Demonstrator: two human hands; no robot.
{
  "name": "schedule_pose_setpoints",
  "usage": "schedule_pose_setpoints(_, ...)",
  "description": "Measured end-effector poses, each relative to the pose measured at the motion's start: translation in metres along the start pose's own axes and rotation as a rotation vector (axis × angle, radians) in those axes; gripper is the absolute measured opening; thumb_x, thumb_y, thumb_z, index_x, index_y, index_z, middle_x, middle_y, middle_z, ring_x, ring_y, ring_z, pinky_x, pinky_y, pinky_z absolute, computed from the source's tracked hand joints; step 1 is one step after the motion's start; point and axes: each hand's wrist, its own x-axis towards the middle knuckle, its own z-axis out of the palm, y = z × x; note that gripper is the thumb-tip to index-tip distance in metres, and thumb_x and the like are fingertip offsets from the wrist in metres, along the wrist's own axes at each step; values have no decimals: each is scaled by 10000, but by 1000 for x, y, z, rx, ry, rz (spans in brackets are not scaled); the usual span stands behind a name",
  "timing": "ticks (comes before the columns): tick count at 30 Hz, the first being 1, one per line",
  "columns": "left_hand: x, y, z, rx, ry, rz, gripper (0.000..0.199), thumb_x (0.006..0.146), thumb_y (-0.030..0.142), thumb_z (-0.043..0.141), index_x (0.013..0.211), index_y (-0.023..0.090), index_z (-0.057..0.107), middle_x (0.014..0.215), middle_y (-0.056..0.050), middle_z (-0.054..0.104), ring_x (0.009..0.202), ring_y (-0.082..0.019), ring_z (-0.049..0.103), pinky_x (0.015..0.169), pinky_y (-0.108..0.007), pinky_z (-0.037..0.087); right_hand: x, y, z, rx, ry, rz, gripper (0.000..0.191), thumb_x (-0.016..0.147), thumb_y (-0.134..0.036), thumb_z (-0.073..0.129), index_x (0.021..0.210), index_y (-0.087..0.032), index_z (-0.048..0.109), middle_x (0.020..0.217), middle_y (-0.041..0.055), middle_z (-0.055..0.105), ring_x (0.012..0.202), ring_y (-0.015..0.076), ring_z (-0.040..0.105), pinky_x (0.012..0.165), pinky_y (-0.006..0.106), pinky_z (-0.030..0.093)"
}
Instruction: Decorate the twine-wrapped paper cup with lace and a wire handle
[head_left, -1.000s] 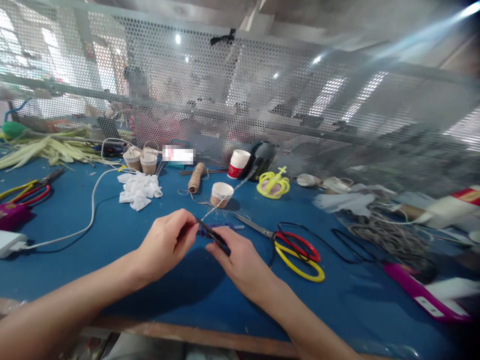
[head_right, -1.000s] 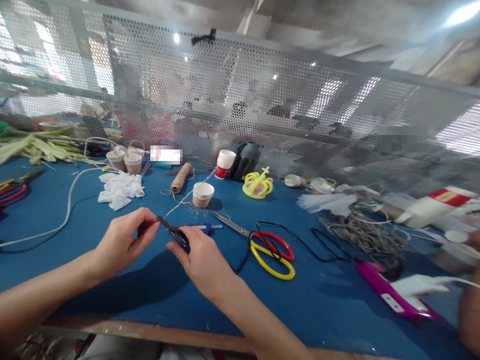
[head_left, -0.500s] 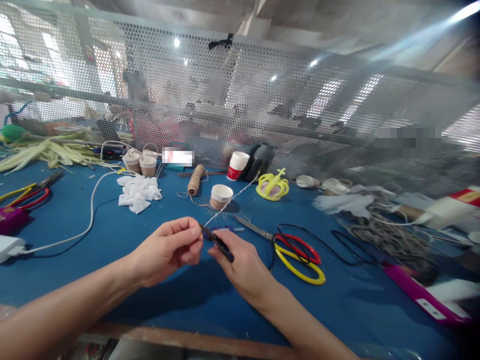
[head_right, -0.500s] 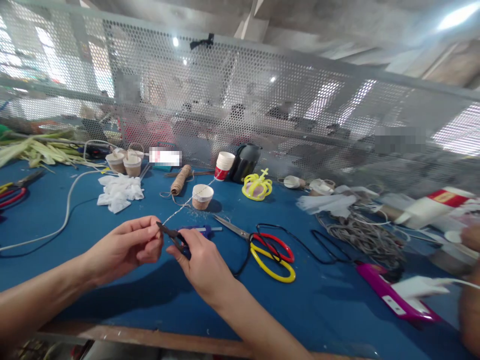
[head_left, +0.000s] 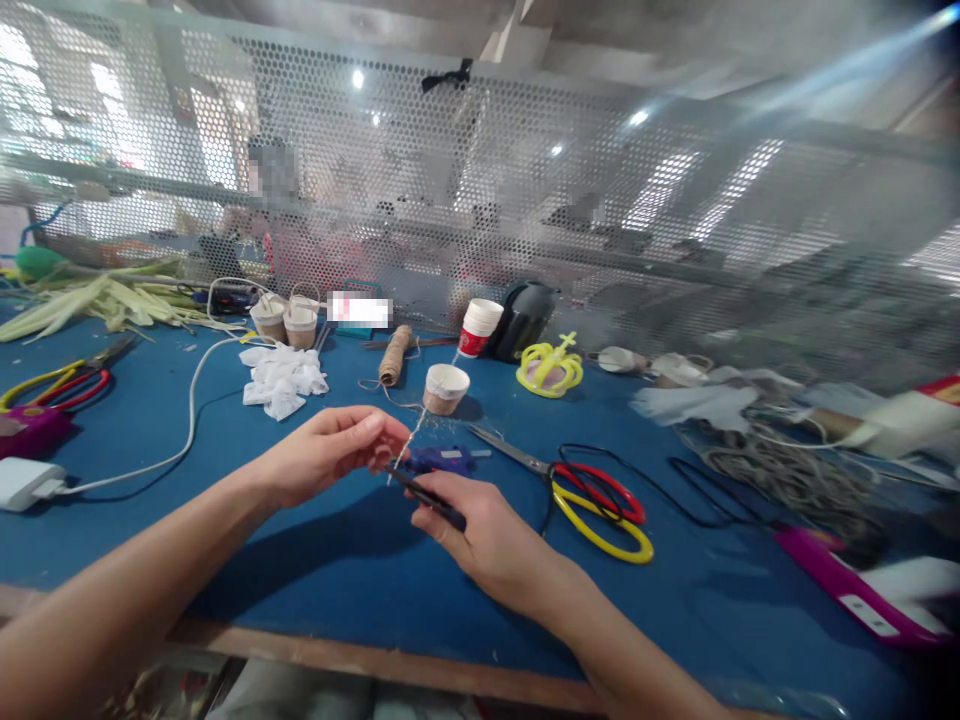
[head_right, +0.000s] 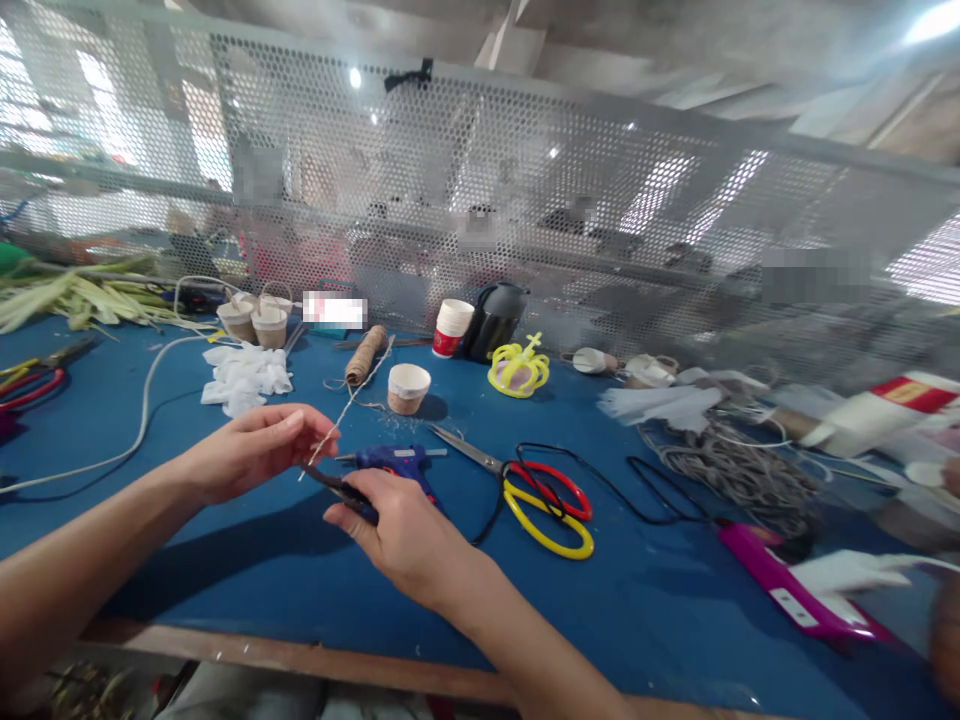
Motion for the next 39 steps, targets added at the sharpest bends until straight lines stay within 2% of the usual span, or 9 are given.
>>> schedule_pose_setpoints(3, 0, -1, 2, -108, -104, -64, 325, 739, 389, 581, 940, 136, 616, 750, -48, 594, 604, -84, 493, 599, -222, 391, 0, -3, 1, 50, -99, 13, 247, 840, -319, 451, 937, -143, 595, 885, 79, 661, 804, 174, 607, 719, 282, 468)
schedule_pose_setpoints(5, 0, -2, 2, -44, -62, -14, 303, 755, 364, 566, 974, 155, 589, 720, -28, 579, 563, -74, 470, 581, -224, 394, 0, -4, 1, 111, -143, 34, 252, 847, -321, 434, 910, -141, 598, 870, 73, 659, 783, 163, 604, 700, 273, 466)
schedule_pose_setpoints(9, -1, -1, -2, 565, 145, 407, 340, 777, 239, 535, 1116, 216, 511, 1073, -87, 560, 900, -168, 516, 805, -326, 405, -1, -8, -3, 283, -253, 130, 293, 857, -355, 390, 848, -138, 587, 690, 29, 603, 599, 112, 557, 568, 227, 456)
schedule_pose_setpoints(12, -2, 1, 0, 1008, 25, 689, 349, 773, 143, 513, 1109, 232, 541, 1290, -94, 438, 1183, -225, 366, 984, -412, 273, -2, -12, -8, 446, -340, 211, 341, 863, -388, 359, 859, -120, 569, 639, 10, 542, 519, 81, 502, 520, 204, 432)
schedule_pose_setpoints(14, -3, 0, 2, 1116, -68, 793, 342, 779, 98, 488, 1089, 229, 553, 1246, -95, 495, 1200, -218, 363, 983, -418, 281, -3, -14, -11, 549, -389, 223, 377, 858, -426, 355, 856, -113, 565, 651, 11, 529, 518, 73, 492, 519, 198, 421)
schedule_pose_setpoints(20, -7, -3, 7, 1106, -34, 912, 362, 785, 56, 458, 1091, 228, 546, 991, -81, 643, 1026, -194, 529, 898, -391, 377, -6, -14, -19, 821, -512, 170, 538, 792, -575, 362, 855, -94, 594, 613, -2, 499, 473, 57, 458, 488, 179, 366)
schedule_pose_setpoints(25, -9, 1, 7, 1122, -71, 848, 318, 808, 77, 399, 1026, 197, 597, 889, -93, 645, 845, -166, 582, 751, -300, 452, -9, -13, -16, 1042, -535, 215, 517, 794, -558, 391, 917, -108, 613, 633, 8, 534, 510, 70, 518, 553, 195, 407)
schedule_pose_setpoints(30, -2, 5, 7, 1019, 137, 605, 233, 833, 180, 406, 957, 163, 602, 633, -12, 575, 581, -98, 532, 573, -218, 433, -10, -13, -18, 1122, -448, 292, 551, 789, -558, 411, 1112, -121, 504, 858, 99, 605, 751, 157, 621, 766, 323, 439)
schedule_pose_setpoints(39, 0, 10, 23, 365, 152, 153, 230, 823, 363, 437, 840, 152, 527, 420, 88, 382, 343, -39, 318, 352, -157, 274, 3, -11, -31, 66, 117, 239, 409, 844, -424, 405, 1132, -149, 499, 1067, 121, 567, 1007, 231, 514, 888, 412, 371)
